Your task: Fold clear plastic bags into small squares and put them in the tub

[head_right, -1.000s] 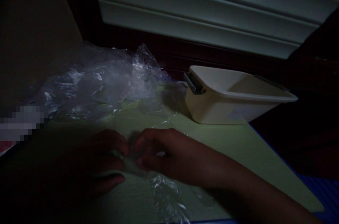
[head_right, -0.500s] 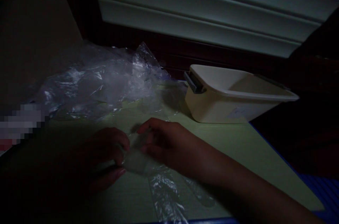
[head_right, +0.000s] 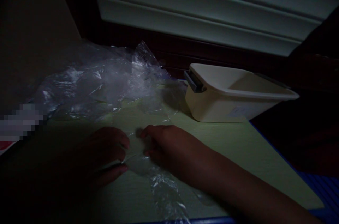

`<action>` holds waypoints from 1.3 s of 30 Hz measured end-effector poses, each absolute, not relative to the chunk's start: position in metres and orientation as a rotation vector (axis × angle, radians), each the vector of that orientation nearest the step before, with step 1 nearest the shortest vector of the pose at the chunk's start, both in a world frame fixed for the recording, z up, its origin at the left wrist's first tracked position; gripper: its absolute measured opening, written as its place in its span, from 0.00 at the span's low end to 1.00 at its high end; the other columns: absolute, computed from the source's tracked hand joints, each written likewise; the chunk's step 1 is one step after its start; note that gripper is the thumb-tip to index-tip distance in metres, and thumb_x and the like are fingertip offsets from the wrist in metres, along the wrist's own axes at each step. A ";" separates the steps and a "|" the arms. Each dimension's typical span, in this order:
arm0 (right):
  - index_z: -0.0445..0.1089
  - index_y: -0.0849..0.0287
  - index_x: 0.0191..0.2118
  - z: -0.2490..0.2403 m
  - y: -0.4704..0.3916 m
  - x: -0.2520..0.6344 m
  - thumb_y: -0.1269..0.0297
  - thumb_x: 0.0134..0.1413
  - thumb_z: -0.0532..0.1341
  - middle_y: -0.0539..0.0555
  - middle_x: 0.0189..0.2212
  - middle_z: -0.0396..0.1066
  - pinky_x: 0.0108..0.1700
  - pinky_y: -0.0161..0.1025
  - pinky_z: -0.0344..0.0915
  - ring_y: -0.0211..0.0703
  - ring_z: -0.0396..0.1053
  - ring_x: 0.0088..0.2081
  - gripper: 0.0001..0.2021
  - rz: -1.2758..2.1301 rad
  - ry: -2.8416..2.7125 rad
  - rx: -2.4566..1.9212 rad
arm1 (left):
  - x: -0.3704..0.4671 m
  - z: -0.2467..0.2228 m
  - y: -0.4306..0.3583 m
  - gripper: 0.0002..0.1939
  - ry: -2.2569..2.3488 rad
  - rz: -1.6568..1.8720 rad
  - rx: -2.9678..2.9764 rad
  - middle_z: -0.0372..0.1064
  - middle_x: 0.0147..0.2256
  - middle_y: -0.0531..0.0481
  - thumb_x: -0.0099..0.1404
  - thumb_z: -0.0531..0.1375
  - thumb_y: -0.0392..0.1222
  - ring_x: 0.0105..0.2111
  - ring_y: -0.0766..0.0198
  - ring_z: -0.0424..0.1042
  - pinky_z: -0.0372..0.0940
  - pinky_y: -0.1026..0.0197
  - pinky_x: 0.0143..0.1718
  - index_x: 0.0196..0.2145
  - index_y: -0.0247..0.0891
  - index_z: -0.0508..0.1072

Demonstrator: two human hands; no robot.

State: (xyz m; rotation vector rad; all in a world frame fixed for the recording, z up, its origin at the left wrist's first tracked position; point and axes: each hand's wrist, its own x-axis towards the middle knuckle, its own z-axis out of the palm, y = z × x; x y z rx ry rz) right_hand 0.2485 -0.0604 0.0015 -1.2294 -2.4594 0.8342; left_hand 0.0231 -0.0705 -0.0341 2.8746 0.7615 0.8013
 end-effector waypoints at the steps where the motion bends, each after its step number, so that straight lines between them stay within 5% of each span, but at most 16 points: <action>1: 0.72 0.59 0.45 0.001 -0.060 0.248 0.76 0.53 0.59 0.52 0.33 0.74 0.33 0.34 0.62 0.39 0.69 0.30 0.14 0.784 -2.469 -1.213 | 0.024 -0.033 -0.071 0.05 0.772 0.794 2.907 0.67 0.38 0.50 0.67 0.57 0.32 0.39 0.60 0.67 0.63 0.58 0.41 0.33 0.37 0.65; 7: 0.73 0.59 0.41 0.001 -0.061 0.246 0.78 0.54 0.57 0.53 0.33 0.74 0.33 0.34 0.61 0.39 0.69 0.31 0.12 0.588 -2.510 -1.184 | 0.029 -0.038 -0.078 0.12 0.543 0.844 3.032 0.69 0.32 0.53 0.72 0.48 0.33 0.34 0.62 0.68 0.64 0.57 0.37 0.33 0.38 0.69; 13: 0.72 0.62 0.38 0.007 -0.062 0.242 0.77 0.58 0.56 0.54 0.31 0.71 0.30 0.33 0.61 0.38 0.67 0.28 0.08 0.487 -2.624 -1.232 | 0.031 -0.041 -0.080 0.08 0.600 0.800 3.081 0.71 0.33 0.52 0.69 0.53 0.33 0.36 0.60 0.68 0.66 0.56 0.39 0.32 0.37 0.70; 16: 0.72 0.64 0.39 0.007 -0.061 0.239 0.75 0.59 0.58 0.58 0.34 0.71 0.32 0.36 0.64 0.42 0.69 0.31 0.06 0.286 -2.686 -1.274 | 0.030 -0.037 -0.079 0.05 0.585 0.714 3.092 0.71 0.34 0.51 0.68 0.57 0.33 0.37 0.60 0.68 0.65 0.56 0.41 0.32 0.37 0.71; 20: 0.73 0.65 0.42 0.006 -0.062 0.239 0.75 0.55 0.61 0.61 0.40 0.70 0.36 0.42 0.68 0.46 0.69 0.36 0.08 0.072 -2.661 -1.260 | 0.029 -0.032 -0.079 0.12 0.567 0.675 3.068 0.71 0.35 0.51 0.73 0.50 0.35 0.37 0.60 0.67 0.63 0.57 0.41 0.34 0.37 0.71; 25: 0.72 0.64 0.39 0.008 -0.065 0.241 0.73 0.57 0.61 0.57 0.36 0.68 0.35 0.39 0.67 0.43 0.69 0.34 0.04 0.297 -2.656 -1.281 | 0.029 -0.023 -0.081 0.15 0.558 0.671 3.083 0.71 0.36 0.48 0.74 0.44 0.30 0.37 0.59 0.68 0.62 0.56 0.40 0.39 0.34 0.70; 39: 0.68 0.59 0.40 0.007 -0.063 0.247 0.72 0.53 0.64 0.49 0.31 0.70 0.34 0.34 0.62 0.39 0.67 0.32 0.07 0.923 -2.335 -1.294 | 0.029 -0.042 -0.074 0.10 0.680 0.784 2.966 0.70 0.37 0.50 0.74 0.48 0.34 0.36 0.61 0.68 0.62 0.59 0.40 0.42 0.36 0.69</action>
